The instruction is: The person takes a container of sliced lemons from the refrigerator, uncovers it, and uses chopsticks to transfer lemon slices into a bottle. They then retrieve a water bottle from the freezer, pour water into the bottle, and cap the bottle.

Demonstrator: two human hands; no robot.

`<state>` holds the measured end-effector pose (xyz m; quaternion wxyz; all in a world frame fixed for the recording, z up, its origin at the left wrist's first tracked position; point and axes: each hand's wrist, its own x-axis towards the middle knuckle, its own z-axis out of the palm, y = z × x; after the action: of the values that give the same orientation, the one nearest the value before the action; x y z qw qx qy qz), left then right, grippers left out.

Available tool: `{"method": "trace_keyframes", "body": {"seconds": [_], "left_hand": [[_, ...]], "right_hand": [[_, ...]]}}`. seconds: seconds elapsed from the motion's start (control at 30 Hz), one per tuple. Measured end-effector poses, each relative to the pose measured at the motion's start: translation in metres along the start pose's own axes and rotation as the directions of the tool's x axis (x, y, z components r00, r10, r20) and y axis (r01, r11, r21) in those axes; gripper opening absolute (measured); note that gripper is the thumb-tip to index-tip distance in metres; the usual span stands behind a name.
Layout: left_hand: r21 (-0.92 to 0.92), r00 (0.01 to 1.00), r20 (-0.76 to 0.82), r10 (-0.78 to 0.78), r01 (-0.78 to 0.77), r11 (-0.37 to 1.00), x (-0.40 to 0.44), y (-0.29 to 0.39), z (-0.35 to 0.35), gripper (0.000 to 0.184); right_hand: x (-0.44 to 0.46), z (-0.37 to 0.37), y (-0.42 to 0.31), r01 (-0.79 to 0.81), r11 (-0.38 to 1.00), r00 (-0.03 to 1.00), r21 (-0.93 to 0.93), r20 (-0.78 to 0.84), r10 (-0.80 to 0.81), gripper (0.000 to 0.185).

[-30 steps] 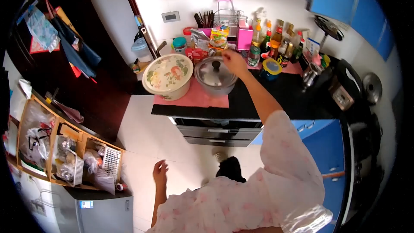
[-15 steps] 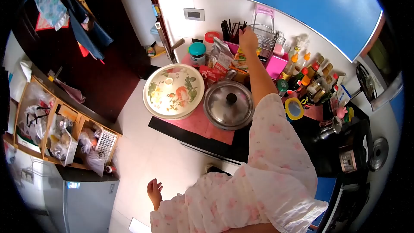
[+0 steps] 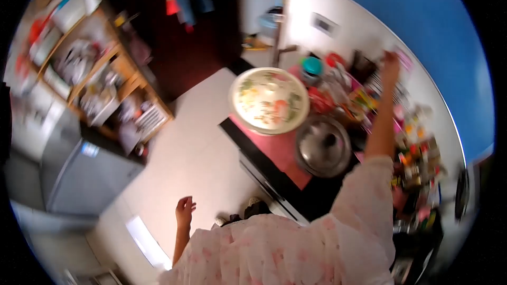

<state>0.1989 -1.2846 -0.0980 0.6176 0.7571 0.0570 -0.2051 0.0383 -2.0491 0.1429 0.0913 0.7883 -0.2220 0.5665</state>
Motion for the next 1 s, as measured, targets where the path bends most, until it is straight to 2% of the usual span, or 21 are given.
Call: {"method": "trace_keyframes", "body": {"seconds": [0.03,0.07,0.13,0.17,0.2,0.27,0.3,0.33,0.4,0.47,0.5,0.53,0.6,0.67,0.7,0.73,0.8,0.83,0.9,0.93,1.0], "left_hand": [[0.002,1.000,-0.022,0.008,-0.008,1.000,-0.001,-0.004,-0.005,0.025],[-0.003,0.999,-0.046,0.013,-0.013,1.000,-0.002,-0.008,-0.011,0.025],[-0.007,0.997,-0.076,0.023,-0.024,1.000,-0.007,-0.009,-0.022,0.025],[-0.049,0.996,-0.087,0.016,-0.020,0.999,-0.013,-0.004,-0.029,0.026],[-0.075,0.993,-0.111,0.031,-0.039,0.996,-0.015,-0.008,-0.038,0.027],[0.006,0.988,-0.155,0.006,-0.005,1.000,-0.019,-0.011,-0.059,0.027],[0.053,0.985,-0.169,0.027,-0.018,0.998,-0.020,-0.014,-0.070,0.026],[0.094,0.981,-0.181,0.072,-0.056,0.994,-0.022,-0.013,-0.081,0.027],[0.158,0.975,-0.186,0.122,-0.093,0.983,-0.030,0.005,-0.107,0.027],[0.120,0.961,-0.176,0.212,-0.192,0.974,-0.033,0.019,-0.134,0.025],[0.101,0.956,-0.145,0.257,-0.244,0.965,-0.036,0.030,-0.148,0.027],[0.070,0.918,-0.120,0.378,-0.372,0.926,-0.041,0.039,-0.164,0.033],[0.085,0.880,-0.065,0.470,-0.465,0.881,-0.062,0.065,-0.199,0.052],[0.215,0.837,-0.093,0.539,-0.511,0.832,-0.079,0.071,-0.236,0.057],[0.257,0.833,-0.119,0.540,-0.499,0.827,-0.086,0.066,-0.255,0.056],[0.325,0.810,-0.199,0.552,-0.477,0.817,-0.096,0.063,-0.271,0.041],[0.222,0.910,-0.260,0.321,-0.267,0.938,-0.111,0.043,-0.306,0.022],[0.220,0.903,-0.299,0.307,-0.248,0.943,-0.120,0.038,-0.323,0.022],[0.178,0.893,-0.417,0.171,-0.104,0.979,-0.137,0.030,-0.359,0.015],[0.170,0.879,-0.449,0.161,-0.093,0.981,-0.139,0.017,-0.375,0.015],[-0.215,0.765,-0.644,0.017,-0.202,0.955,-0.136,-0.025,-0.407,0.017]], "right_hand": [[0.019,-0.016,-0.036,-0.404,0.910,0.913,0.094,0.105,0.395,0.021],[0.031,-0.021,-0.057,-0.289,0.957,0.956,-0.009,0.039,0.290,0.023],[0.048,-0.032,-0.108,-0.280,0.958,0.959,0.066,0.060,0.277,0.024],[0.053,-0.033,-0.131,-0.293,0.939,0.955,0.181,0.110,0.276,0.024],[0.054,-0.042,-0.179,-0.241,0.956,0.968,0.165,0.110,0.225,0.023],[0.054,-0.052,-0.255,0.101,0.994,0.988,0.044,0.116,-0.105,0.020],[0.050,-0.058,-0.303,0.137,0.984,0.978,0.116,0.139,-0.153,0.018],[0.043,-0.065,-0.350,0.168,0.969,0.968,0.179,0.158,-0.197,0.016],[0.015,-0.072,-0.440,-0.006,0.928,0.951,0.373,0.288,-0.109,0.012],[-0.022,-0.066,-0.524,0.019,0.680,0.900,0.733,0.284,-0.331,0.009],[-0.036,-0.079,-0.583,0.024,0.627,0.848,0.779,0.316,-0.425,0.011],[-0.068,-0.073,-0.631,-0.258,0.424,0.802,0.868,0.437,-0.407,0.012],[-0.118,-0.076,-0.723,-0.288,0.246,0.686,0.926,0.378,-0.621,0.012],[-0.165,-0.094,-0.808,-0.450,0.034,0.513,0.892,0.290,-0.808,0.011],[-0.181,-0.107,-0.846,-0.507,-0.063,0.458,0.859,0.206,-0.865,0.011],[-0.193,-0.121,-0.879,-0.517,-0.101,0.442,0.850,0.164,-0.882,0.011],[-0.213,-0.145,-0.936,-0.583,-0.218,0.345,0.783,-0.004,-0.939,0.008],[-0.221,-0.150,-0.961,-0.593,-0.240,0.334,0.768,-0.037,-0.942,0.008],[-0.238,-0.158,-1.010,-0.597,-0.296,0.203,0.746,-0.216,-0.955,0.011],[-0.246,-0.160,-1.034,-0.603,-0.315,0.195,0.733,-0.248,-0.949,0.011],[-0.264,-0.160,-1.078,-0.803,-0.144,0.093,0.579,-0.116,-0.989,0.020]]}}
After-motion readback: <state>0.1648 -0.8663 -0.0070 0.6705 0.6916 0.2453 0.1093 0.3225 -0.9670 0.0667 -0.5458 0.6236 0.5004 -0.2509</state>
